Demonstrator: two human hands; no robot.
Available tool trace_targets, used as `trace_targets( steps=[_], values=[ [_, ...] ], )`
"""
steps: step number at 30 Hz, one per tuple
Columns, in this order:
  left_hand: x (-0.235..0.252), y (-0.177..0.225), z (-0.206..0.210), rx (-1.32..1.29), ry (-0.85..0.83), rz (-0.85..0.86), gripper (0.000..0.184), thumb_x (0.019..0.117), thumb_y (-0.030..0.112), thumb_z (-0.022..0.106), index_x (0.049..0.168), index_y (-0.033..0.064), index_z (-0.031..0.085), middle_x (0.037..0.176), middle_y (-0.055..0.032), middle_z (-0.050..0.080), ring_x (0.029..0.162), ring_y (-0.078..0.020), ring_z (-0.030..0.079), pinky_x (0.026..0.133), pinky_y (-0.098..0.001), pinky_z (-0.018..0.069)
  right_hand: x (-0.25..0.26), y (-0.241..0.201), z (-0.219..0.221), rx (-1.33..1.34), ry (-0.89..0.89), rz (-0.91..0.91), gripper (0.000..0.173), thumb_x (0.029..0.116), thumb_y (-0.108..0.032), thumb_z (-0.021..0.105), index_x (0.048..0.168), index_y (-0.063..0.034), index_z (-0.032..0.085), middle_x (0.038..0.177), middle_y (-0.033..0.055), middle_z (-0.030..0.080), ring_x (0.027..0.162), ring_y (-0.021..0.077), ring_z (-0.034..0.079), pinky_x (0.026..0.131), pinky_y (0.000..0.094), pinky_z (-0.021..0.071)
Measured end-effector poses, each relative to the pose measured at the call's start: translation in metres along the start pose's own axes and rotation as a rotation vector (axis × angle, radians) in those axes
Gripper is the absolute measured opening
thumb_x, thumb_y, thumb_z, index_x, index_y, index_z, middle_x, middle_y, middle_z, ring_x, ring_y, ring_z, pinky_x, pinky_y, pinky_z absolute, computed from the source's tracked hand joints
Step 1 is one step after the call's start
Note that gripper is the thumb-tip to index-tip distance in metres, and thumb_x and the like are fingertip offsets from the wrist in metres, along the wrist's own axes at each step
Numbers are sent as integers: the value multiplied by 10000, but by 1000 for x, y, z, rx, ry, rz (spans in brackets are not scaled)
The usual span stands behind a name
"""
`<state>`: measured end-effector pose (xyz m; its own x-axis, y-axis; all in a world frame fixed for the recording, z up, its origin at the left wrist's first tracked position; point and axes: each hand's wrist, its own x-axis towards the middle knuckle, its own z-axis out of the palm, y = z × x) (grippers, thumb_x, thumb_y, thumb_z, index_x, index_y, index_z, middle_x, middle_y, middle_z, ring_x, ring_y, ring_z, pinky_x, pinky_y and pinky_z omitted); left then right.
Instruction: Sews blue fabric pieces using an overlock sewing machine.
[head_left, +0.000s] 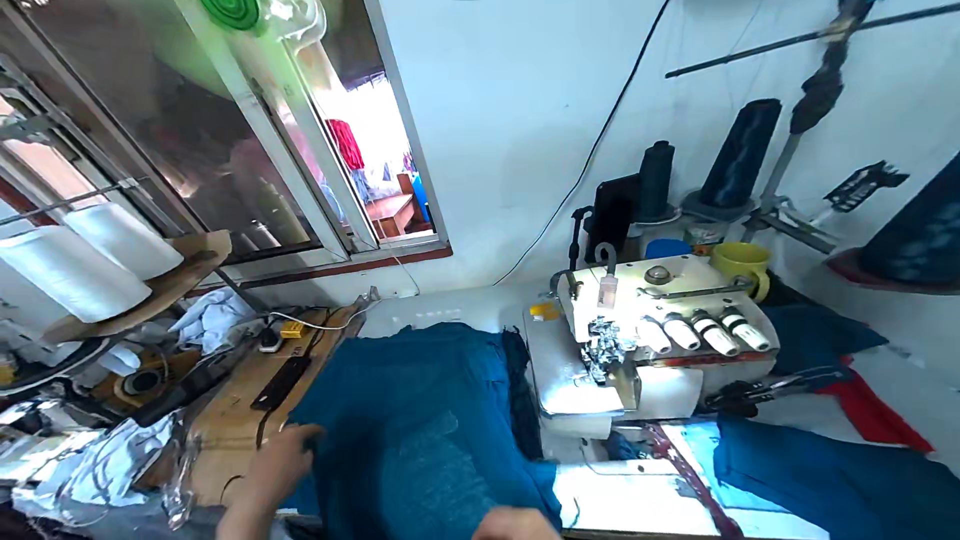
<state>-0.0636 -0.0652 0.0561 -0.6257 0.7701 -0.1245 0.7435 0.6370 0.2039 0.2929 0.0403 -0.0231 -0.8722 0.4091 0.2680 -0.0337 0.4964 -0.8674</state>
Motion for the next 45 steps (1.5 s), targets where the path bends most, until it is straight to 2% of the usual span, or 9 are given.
trace_targets(
  steps=[4,8,12,16,23,29,36,42,45],
  values=[
    [33,61,45,-161,25,269,252,997,60,574,1204,-27,687,1236,-236,660,1190,-385,622,1061,-538,471,11,68,0,-287,469,87,175,923,-139,688,984,19,734,1016,219,693,1029,389,669,930,507,545],
    [73,131,81,-402,123,369,209,1002,128,608,1097,-30,706,1119,-192,679,1067,-302,656,985,-454,520,11,79,2,-341,591,128,350,884,-218,750,1093,58,699,1077,257,674,1061,424,652,948,515,535],
    [99,166,99,-485,10,221,325,957,154,703,1228,-13,634,1155,-190,652,1076,-316,625,984,-475,487,12,76,2,-334,538,185,413,907,-224,732,1188,73,677,1145,281,671,1113,455,642,994,539,514],
    [101,168,101,-513,49,210,195,954,120,696,1081,-24,660,1035,-178,641,1004,-316,610,938,-484,483,13,72,0,-336,484,216,391,930,-223,707,1197,62,683,1167,271,672,1128,457,635,999,555,502],
    [108,158,114,-320,104,346,262,1001,158,624,1193,-19,645,1284,-249,581,1239,-424,536,1072,-550,425,13,77,5,-360,548,162,423,911,-222,724,1222,60,672,1148,249,686,1095,425,658,972,543,519],
    [104,156,103,-407,10,330,167,1000,138,650,1048,-22,645,1003,-187,632,896,-312,602,841,-504,494,12,80,8,-362,590,140,452,911,-232,711,1267,42,657,1159,214,698,1107,384,670,984,499,535],
    [83,166,89,-768,133,304,96,969,9,653,1021,-38,587,920,-152,619,828,-227,598,773,-421,508,11,83,9,-275,620,128,538,905,-221,718,1346,61,594,1196,211,686,1112,354,671,1002,451,534],
    [33,221,47,-1011,272,738,122,951,-42,593,1007,65,602,937,0,643,826,-64,621,756,-238,549,-11,61,-23,258,394,267,566,898,-8,598,1445,38,456,1102,143,714,1002,197,705,916,390,575],
    [19,229,44,-914,141,858,120,975,9,589,1038,73,668,977,-1,679,861,-84,648,784,-270,569,-49,38,-45,93,175,290,470,920,-33,627,1371,73,547,1217,209,687,1141,275,679,1012,455,535]
  ],
)
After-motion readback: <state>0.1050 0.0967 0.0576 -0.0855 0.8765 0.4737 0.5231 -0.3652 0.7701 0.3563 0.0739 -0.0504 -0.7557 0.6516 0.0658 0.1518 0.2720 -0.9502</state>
